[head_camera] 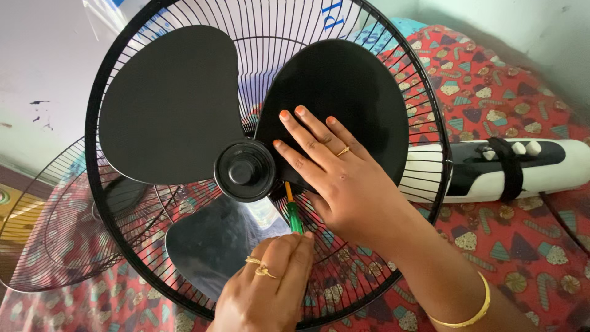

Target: The person uses a screwdriver to tighten a screw on the fan's rear grille, then aligns and secures the front grille onto the fan blades. The fan remains on a patterned tablecloth throughout the process.

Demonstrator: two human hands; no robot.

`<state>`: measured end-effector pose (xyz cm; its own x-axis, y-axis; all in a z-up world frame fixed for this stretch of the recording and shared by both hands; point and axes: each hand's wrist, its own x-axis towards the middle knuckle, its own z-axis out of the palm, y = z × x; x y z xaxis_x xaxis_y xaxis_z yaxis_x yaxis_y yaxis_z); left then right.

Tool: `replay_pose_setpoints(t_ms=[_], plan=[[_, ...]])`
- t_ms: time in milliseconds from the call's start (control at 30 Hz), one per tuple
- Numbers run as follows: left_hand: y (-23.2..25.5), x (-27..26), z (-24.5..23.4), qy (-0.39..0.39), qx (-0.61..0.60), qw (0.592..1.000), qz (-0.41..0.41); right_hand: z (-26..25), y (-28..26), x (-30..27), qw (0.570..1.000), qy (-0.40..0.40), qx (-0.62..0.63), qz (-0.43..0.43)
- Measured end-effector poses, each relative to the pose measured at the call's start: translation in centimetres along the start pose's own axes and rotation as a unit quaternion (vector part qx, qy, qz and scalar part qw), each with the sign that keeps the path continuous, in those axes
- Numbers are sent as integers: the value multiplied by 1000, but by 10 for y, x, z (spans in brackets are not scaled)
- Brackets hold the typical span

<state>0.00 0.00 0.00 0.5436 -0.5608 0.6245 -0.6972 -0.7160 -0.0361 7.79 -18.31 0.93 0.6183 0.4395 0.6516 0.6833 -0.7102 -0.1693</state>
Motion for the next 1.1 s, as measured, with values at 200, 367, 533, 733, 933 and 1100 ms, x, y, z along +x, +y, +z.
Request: replay_pose_setpoints(t_ms=[200,367,533,733,933,1100], plan=[[4,15,-19,20,33,999,-9,0,-1,-1,1000,10,1,-15],[-25,33,-11,125,58,990,-4,-5,1,-3,990,33,132,-34],[-33,33,-12,177,-18,984,9,-4,-5,-5,939,40,343,6],[-34,31,-24,157,-7,987,15,10,-11,-4,922,72,376,49],[-28,37,-27,153,-81,984,-35,25,-12,-6,963,195,182,-38],[-24,51,-34,74,-143,982,-96,30,-13,-4,967,241,79,-26]])
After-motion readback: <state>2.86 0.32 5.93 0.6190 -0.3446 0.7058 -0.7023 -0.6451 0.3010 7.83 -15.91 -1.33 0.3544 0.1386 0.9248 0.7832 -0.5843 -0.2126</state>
